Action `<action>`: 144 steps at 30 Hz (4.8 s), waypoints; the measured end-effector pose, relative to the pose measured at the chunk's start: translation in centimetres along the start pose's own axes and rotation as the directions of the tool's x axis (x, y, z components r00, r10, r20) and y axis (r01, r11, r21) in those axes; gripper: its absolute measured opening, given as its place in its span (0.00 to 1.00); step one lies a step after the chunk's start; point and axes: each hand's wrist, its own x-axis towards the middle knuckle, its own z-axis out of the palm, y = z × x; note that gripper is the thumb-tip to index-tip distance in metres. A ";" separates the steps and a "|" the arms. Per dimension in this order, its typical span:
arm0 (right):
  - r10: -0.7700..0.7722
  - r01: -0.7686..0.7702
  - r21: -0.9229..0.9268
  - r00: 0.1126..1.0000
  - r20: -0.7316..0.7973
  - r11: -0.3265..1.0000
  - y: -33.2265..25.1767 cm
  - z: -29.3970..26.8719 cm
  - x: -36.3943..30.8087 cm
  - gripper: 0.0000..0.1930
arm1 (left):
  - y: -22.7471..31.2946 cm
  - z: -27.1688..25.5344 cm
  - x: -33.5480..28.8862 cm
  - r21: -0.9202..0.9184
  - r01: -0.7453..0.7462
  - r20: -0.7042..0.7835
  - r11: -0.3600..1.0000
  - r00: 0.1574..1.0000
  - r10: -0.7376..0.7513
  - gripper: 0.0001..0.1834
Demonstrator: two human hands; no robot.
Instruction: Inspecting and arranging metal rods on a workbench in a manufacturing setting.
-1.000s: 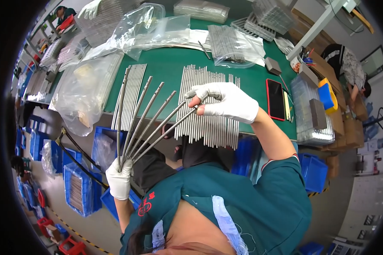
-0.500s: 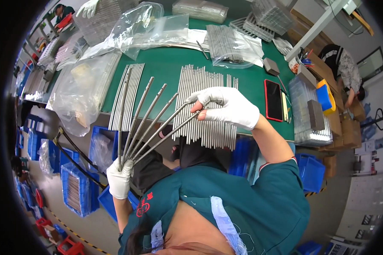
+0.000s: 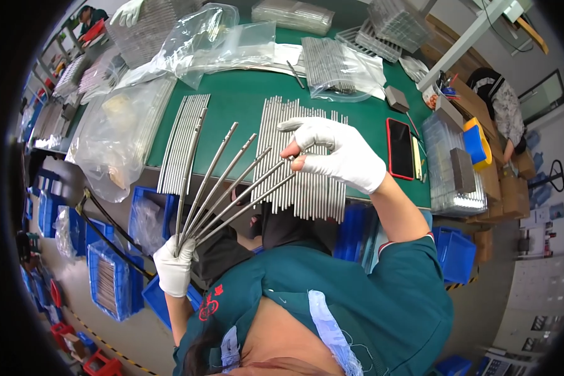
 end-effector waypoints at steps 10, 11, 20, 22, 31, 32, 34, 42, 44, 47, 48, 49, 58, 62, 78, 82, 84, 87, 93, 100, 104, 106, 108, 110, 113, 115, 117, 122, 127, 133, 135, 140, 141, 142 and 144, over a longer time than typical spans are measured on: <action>-0.107 0.152 -0.239 0.975 0.193 0.959 -0.6 0.6 0.1 0.10 | -0.1 0.2 0.1 0.101 -0.085 0.031 0.991 0.996 0.082 0.07; -0.106 0.148 -0.250 0.979 0.176 0.957 -0.7 0.6 0.0 0.10 | -0.1 0.2 0.1 0.100 -0.084 0.030 0.991 0.996 0.081 0.07; 0.087 -0.088 -0.054 0.996 -0.019 0.995 -0.4 -0.1 -0.2 0.08 | -0.6 0.2 0.1 -0.039 -0.002 0.101 0.999 0.995 0.005 0.08; 0.076 -0.072 -0.089 0.996 0.042 0.993 -0.6 0.4 0.1 0.07 | -0.5 0.3 0.0 -0.041 -0.011 0.109 0.999 0.994 0.015 0.08; 0.114 -0.114 0.007 0.993 0.022 0.993 -0.1 -0.2 -0.2 0.10 | -0.1 0.1 0.0 -0.043 0.031 0.115 0.999 0.993 -0.026 0.08; 0.087 -0.087 -0.006 0.995 0.052 0.996 -0.2 0.0 -0.2 0.10 | -0.1 0.1 0.0 -0.043 0.031 0.115 0.999 0.993 -0.026 0.08; 0.120 -0.120 0.014 0.992 0.034 0.993 -0.5 0.2 -0.1 0.09 | -0.2 0.1 -0.1 -0.031 0.028 0.128 0.999 0.991 -0.024 0.08; -0.006 0.025 -0.186 0.994 0.105 0.982 -0.6 0.0 -0.1 0.08 | 0.2 -0.3 0.0 0.020 0.015 0.149 1.000 0.989 -0.018 0.08; -0.109 0.159 -0.303 0.978 0.177 0.940 -0.5 -0.1 -0.1 0.09 | 0.4 -0.4 0.1 0.019 0.022 0.156 1.000 0.987 -0.025 0.08; -0.208 0.314 -0.405 0.936 0.284 0.859 -0.6 0.3 0.2 0.09 | 0.2 -0.5 0.2 0.059 0.021 0.182 0.998 0.983 -0.031 0.08; -0.154 0.252 -0.371 0.950 0.273 0.894 -0.5 0.5 0.1 0.09 | 0.0 -0.5 0.2 0.052 0.028 0.193 0.998 0.980 -0.038 0.08; -0.099 0.188 -0.336 0.960 0.263 0.923 -0.6 0.6 0.0 0.09 | -0.2 -0.5 0.2 0.045 0.035 0.205 0.998 0.978 -0.044 0.08; 0.039 -0.026 -0.218 0.998 0.055 0.976 -1.3 -0.5 -0.2 0.09 | -0.2 -0.7 0.0 0.023 0.066 0.255 0.998 0.964 -0.070 0.09; 0.028 -0.004 -0.243 0.995 0.095 0.970 -1.6 -0.1 0.1 0.08 | 0.0 -0.5 0.0 0.005 0.067 0.285 0.998 0.956 -0.066 0.09; 0.119 -0.118 0.016 0.987 -0.108 0.993 -0.3 -1.1 -0.1 0.09 | -0.3 0.0 -0.1 -0.060 0.048 0.266 0.997 0.964 -0.030 0.11; 0.216 -0.210 0.092 0.974 -0.072 0.973 -1.1 0.0 0.4 0.11 | 0.2 0.1 0.1 0.015 0.081 0.320 0.997 0.944 -0.082 0.10; 0.097 -0.099 -0.063 0.995 -0.026 0.993 -0.8 0.1 0.6 0.11 | 0.2 0.3 0.0 -0.004 0.090 0.326 0.996 0.941 -0.084 0.11; 0.081 -0.079 -0.102 0.996 0.023 0.992 -0.7 -0.1 0.8 0.10 | 0.0 0.4 0.0 0.013 0.079 0.350 0.997 0.934 -0.079 0.10; -0.053 0.088 -0.205 0.984 0.171 0.975 -0.5 -1.0 1.1 0.08 | -0.1 -0.1 0.1 0.076 0.074 0.387 0.994 0.917 -0.098 0.10; -0.022 0.107 -0.322 0.966 0.259 0.941 -0.7 -0.8 1.0 0.08 | -0.3 0.4 0.2 0.101 0.068 0.406 0.993 0.908 -0.104 0.10; 0.060 -0.065 -0.145 0.997 -0.041 0.987 -0.8 -1.7 0.7 0.09 | -0.2 0.3 0.2 0.113 0.045 0.418 0.993 0.904 -0.088 0.10; 0.030 -0.018 -0.173 0.997 0.068 0.985 -1.0 -1.2 1.1 0.09 | -0.2 0.3 0.3 0.117 0.031 0.419 0.993 0.905 -0.078 0.10; 0.025 -0.012 -0.171 0.997 0.078 0.985 -0.9 -1.1 1.1 0.09 | 0.0 0.5 0.2 0.133 0.024 0.435 0.991 0.897 -0.081 0.11; 0.021 -0.006 -0.167 0.996 0.090 0.986 -0.9 -0.9 1.2 0.08 | -0.1 0.5 0.2 0.153 0.009 0.439 0.988 0.895 -0.076 0.11; 0.034 -0.016 -0.207 0.996 0.086 0.978 -1.2 -0.9 1.2 0.09 | 0.0 0.4 0.3 0.191 -0.001 0.454 0.982 0.887 -0.087 0.13; -0.096 0.159 -0.331 0.975 0.199 0.930 -0.8 -1.3 1.2 0.09 | 0.0 0.4 0.5 0.208 0.001 0.466 0.978 0.879 -0.100 0.14; -0.202 0.324 -0.410 0.928 0.313 0.853 -1.1 -1.1 1.5 0.08 | 0.0 0.4 0.7 0.255 -0.025 0.506 0.967 0.855 -0.112 0.16; -0.056 0.124 -0.343 0.978 0.202 0.931 -1.1 -0.9 1.7 0.08 | 0.5 0.2 0.6 0.266 0.012 0.516 0.964 0.843 -0.153 0.17; -0.051 0.022 -0.063 0.856 -0.515 0.998 0.1 -4.6 1.4 0.09 | 0.0 0.6 1.6 0.139 0.184 0.443 0.973 0.867 -0.227 0.18; -0.341 0.447 -0.615 0.894 0.290 0.649 0.2 1.6 3.7 0.08 | 1.4 2.9 3.7 -0.577 0.611 0.587 0.543 0.772 -0.245 0.16; -0.366 0.603 -0.585 0.796 0.482 0.542 1.7 4.5 4.4 0.08 | 2.3 3.3 4.7 -0.632 0.685 0.686 0.363 0.712 -0.149 0.16; -0.245 0.473 -0.377 0.823 0.513 0.797 4.9 8.7 6.2 0.24 | 5.4 5.6 6.0 -0.590 0.804 0.799 0.075 0.594 -0.092 0.16; -0.261 0.495 -0.338 0.796 0.547 0.801 5.0 8.1 6.7 0.29 | 5.8 5.8 6.2 -0.629 0.772 0.764 0.095 0.636 -0.111 0.18; -0.245 0.412 -0.197 0.795 0.555 0.890 5.0 7.6 7.4 0.28 | 6.0 5.8 6.5 -0.665 0.737 0.726 0.116 0.675 -0.129 0.20; -0.459 0.405 0.219 0.816 0.351 0.888 5.6 8.1 8.2 0.21 | 7.0 5.7 6.8 -0.686 0.720 0.727 0.103 0.674 0.129 0.33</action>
